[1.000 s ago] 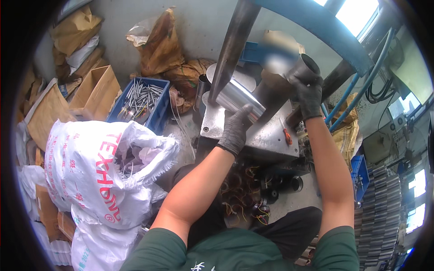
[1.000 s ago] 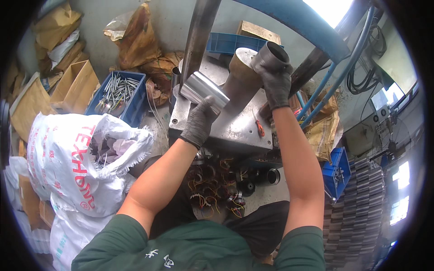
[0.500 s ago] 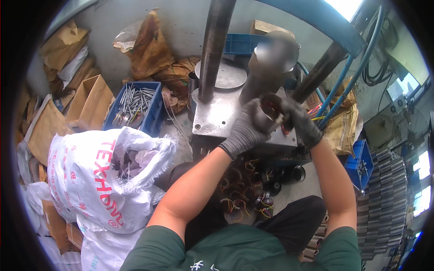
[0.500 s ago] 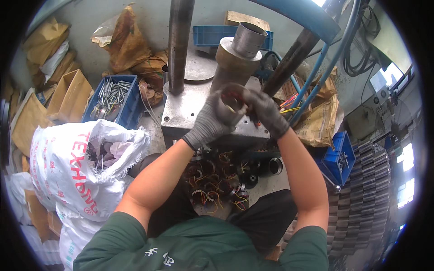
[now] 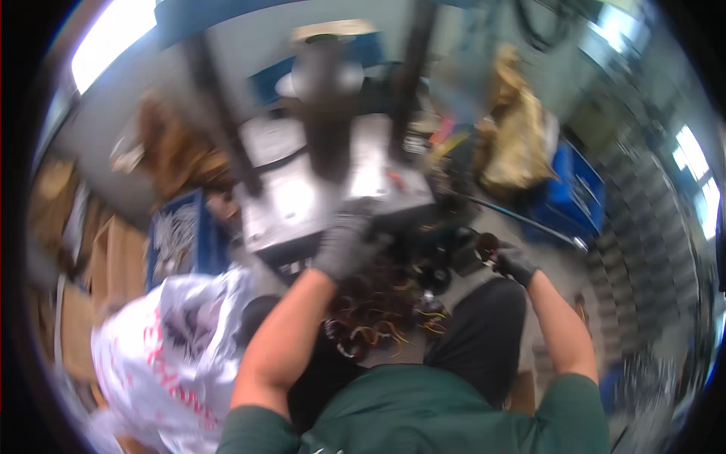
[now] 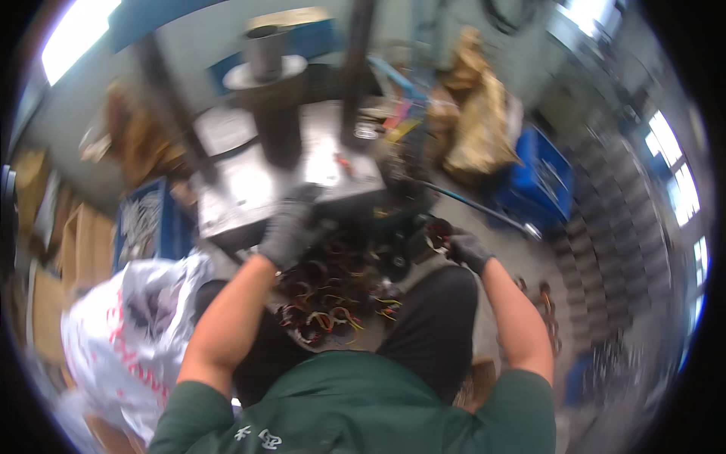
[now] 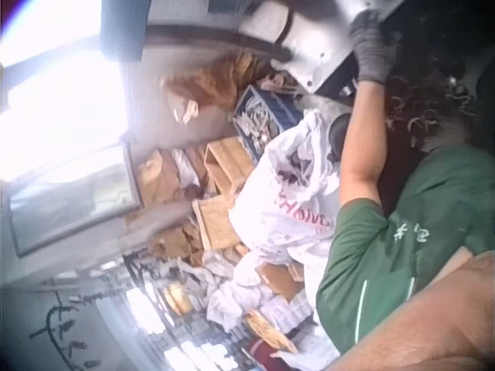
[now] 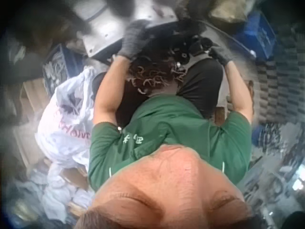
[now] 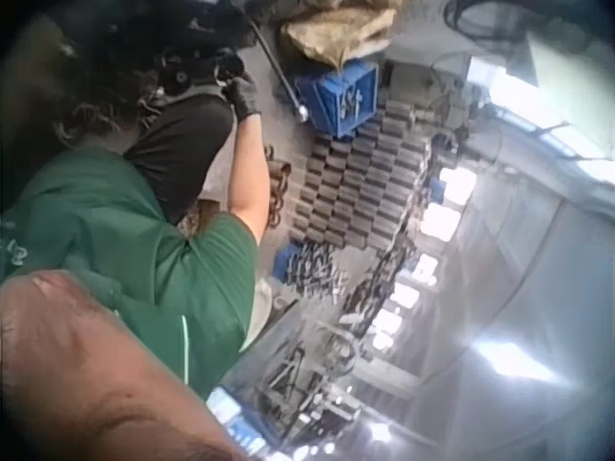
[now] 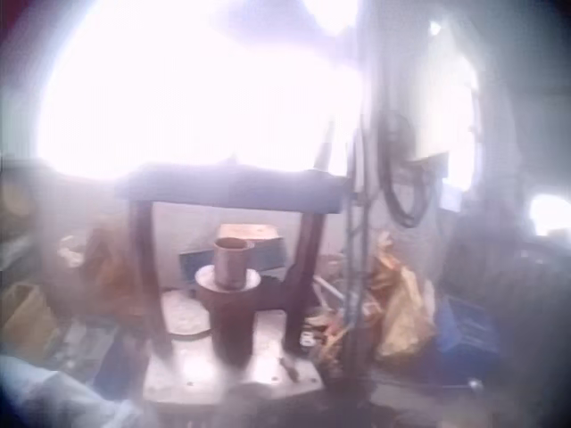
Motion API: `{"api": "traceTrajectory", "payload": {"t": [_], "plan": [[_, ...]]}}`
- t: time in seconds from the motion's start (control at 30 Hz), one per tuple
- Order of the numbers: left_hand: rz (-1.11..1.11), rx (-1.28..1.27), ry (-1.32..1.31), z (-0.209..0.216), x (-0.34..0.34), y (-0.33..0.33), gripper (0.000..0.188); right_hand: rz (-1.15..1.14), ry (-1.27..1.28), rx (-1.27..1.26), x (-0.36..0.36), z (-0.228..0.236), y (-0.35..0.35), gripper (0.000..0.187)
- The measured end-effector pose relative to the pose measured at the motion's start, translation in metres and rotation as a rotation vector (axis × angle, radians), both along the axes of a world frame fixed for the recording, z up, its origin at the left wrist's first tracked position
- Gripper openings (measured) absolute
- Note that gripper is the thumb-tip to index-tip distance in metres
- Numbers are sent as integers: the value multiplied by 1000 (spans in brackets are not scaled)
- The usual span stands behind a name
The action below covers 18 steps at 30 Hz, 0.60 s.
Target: Assembling stator coils into metal housings using an industrial press.
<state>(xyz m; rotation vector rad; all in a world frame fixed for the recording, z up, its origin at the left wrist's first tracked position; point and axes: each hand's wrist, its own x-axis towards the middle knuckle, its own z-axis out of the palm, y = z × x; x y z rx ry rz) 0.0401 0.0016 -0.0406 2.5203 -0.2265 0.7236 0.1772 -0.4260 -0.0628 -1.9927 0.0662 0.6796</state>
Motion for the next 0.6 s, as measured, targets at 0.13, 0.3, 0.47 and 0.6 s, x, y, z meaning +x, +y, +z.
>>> {"api": "traceTrajectory", "payload": {"t": [0.13, 0.3, 0.47, 0.6], "plan": [[37, -278, -225, -37, 23, 75, 48, -118, -242, -83, -19, -122, -111, 21], [338, -289, -108, -61, 10, 160, 40, -1007, 167, 399, -85, -147, -168, 13], [431, -254, 77, -65, 34, 134, 39, -1500, 24, 370, -132, -220, -296, 17], [504, -213, 89, -44, 13, 140, 38, -1768, -5, 256, -159, -249, -382, 20]]}}
